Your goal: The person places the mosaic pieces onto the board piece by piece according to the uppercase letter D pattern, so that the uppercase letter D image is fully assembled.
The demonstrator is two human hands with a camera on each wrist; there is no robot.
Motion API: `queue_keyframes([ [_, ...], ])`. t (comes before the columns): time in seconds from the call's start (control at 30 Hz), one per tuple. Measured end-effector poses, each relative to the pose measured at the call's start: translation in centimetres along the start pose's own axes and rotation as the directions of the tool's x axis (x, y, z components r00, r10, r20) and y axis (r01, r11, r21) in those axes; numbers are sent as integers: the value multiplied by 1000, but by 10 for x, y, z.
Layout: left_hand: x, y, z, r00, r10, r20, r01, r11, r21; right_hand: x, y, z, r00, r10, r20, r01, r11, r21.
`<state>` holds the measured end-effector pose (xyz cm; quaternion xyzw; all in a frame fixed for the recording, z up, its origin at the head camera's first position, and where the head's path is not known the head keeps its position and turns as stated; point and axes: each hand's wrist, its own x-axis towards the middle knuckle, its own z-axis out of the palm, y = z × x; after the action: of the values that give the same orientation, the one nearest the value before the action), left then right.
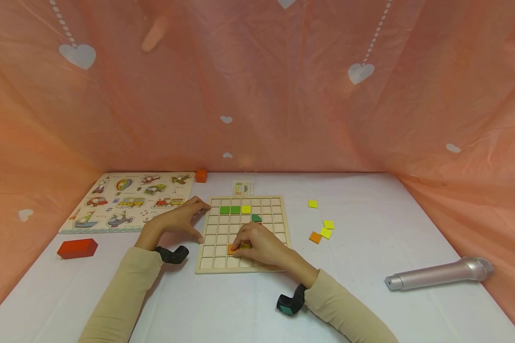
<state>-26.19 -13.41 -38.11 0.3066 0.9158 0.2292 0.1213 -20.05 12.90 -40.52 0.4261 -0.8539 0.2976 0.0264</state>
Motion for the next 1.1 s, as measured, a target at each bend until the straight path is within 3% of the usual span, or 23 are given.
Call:
queue_keyframes([
  [0.27,1,-1,0,1000,10,-2,-10,1000,3,-6,-1,-13,999,37,30,-37,999,23],
  [0.47,2,-3,1,1000,0,-2,0,1000,5,-22,9,-33,996,19,-82,-13,997,72],
  [0.6,2,-3,2,1000,-6,1,6,1000,-1,-39,16,-48,987,51,-151,-39,995,87],
  [0.83,1,-3,1,1000,-1,1,1,1000,1,-70,28,-70,965,88,-249,-95,995,-17],
  [1.1,1,-1,0,1000,2,3,-2,1000,1,-96,40,-85,948,102,-302,-132,988,-82],
])
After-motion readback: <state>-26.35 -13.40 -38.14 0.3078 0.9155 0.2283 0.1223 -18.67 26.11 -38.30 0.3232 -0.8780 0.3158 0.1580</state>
